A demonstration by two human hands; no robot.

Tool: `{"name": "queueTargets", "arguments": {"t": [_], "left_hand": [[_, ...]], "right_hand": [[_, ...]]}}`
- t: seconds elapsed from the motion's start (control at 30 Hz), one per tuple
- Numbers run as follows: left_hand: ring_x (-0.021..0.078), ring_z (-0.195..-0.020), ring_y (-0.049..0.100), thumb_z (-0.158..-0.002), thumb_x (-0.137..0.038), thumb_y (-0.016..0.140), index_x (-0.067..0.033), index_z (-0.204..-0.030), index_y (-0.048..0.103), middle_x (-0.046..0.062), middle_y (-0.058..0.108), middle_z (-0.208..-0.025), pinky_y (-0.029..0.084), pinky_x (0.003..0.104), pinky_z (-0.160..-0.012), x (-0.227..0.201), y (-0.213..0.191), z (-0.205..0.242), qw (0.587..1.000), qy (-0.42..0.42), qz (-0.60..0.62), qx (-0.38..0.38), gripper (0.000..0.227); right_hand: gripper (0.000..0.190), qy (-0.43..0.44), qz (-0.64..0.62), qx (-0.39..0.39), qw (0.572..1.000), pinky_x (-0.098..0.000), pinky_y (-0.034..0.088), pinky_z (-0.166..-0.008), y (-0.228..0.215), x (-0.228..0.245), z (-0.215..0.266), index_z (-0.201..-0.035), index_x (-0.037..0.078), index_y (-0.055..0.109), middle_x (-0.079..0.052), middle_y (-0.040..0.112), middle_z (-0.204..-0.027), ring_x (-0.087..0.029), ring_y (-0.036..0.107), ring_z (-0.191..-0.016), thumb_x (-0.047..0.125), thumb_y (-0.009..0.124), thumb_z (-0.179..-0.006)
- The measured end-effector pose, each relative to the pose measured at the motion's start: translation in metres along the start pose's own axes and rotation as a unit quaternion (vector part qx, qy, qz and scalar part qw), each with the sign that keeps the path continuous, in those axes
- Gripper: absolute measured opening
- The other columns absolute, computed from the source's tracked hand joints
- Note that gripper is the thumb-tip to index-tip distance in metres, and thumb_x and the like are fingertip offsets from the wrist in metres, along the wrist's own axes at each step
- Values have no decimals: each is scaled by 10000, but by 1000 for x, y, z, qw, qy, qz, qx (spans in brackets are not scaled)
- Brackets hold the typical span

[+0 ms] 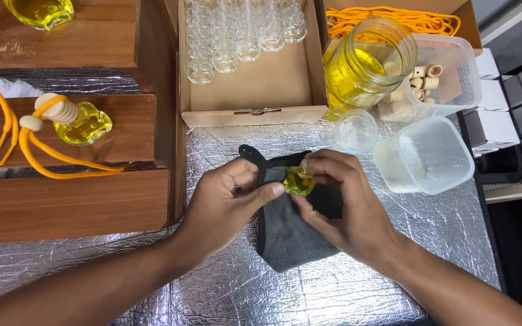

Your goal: Filling a small perfume bottle with a syringe, wiping it clean, and threading a cord through a wooden bead for assembly.

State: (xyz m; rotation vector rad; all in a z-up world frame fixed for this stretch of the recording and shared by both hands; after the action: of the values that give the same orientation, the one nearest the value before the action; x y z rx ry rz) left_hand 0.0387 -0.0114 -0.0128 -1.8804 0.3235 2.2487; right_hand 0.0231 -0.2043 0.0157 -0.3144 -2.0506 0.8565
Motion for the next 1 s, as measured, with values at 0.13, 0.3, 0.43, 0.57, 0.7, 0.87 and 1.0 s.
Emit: {"name": "queueTargets", "arguments": {"t": [0.13,0.3,0.43,0.57,0.7,0.87,1.0], "left_hand": [[112,-622,565,-963,-183,681,-47,-919,694,68,732,-785,446,210,-562,4,-4,-3,999,14,34,15,144],[106,-653,555,-959,67,571,-18,-1006,755,58,714,-800,410,217,-554,3,-6,-4,995,86,18,51,208],[86,-768,643,-956,-65,695,-16,-1057,755,60,759,-922,491,199,-651,1,0,-3,991,98,41,78,127],[192,-941,760,-890,-26,740,-60,-1044,596,104,773,-973,613,291,-892,-1,4,-4,992,82,33,89,213],[157,-861,690,-807,20,821,-66,-1104,558,76,713,-889,559,277,-828,10,3,-6,996,31,60,57,406],[191,-778,702,-889,-73,745,-76,-1027,546,98,718,-807,557,312,-762,2,1,-5,997,9,58,50,242],[180,-679,674,-944,-115,701,-70,-1030,567,128,755,-773,499,251,-605,0,-2,-6,998,-25,58,20,166]], "right_hand": [[654,30,-56,2,998,-382,613,-1051,-3,-2,-2,-1387,-44,350,-263,507,-1333,-313,682,-1134,51,756,-882],[643,-12,-46,37,998,-383,619,-1012,2,-4,2,-1373,9,344,-301,561,-1390,-296,720,-1134,59,774,-898],[722,-46,-4,59,997,-426,700,-881,8,-9,11,-1419,17,313,-342,578,-1385,-294,785,-946,52,816,-902],[620,5,45,130,991,-525,568,-987,17,-10,18,-1432,55,410,-276,537,-1481,-425,651,-1208,229,742,-938],[534,-38,83,128,988,-397,509,-1081,17,-3,19,-1392,19,483,-200,533,-1518,-329,634,-1290,196,732,-954],[565,-37,35,118,992,-456,569,-1023,12,-1,10,-1382,18,452,-265,594,-1416,-371,675,-1184,220,744,-942],[591,-70,-35,85,993,-481,545,-1089,4,0,7,-1362,54,385,-302,604,-1385,-385,664,-1253,146,772,-926]]}}
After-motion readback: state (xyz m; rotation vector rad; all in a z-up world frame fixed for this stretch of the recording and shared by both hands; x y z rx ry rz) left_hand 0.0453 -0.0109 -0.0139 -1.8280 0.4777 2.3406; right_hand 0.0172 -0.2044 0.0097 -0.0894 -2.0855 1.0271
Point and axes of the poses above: each hand's wrist, its own z-axis away from the middle knuckle, its own y-axis out of the palm, x = y × z, the point moved 4 cm from there along -z, towards the middle knuckle
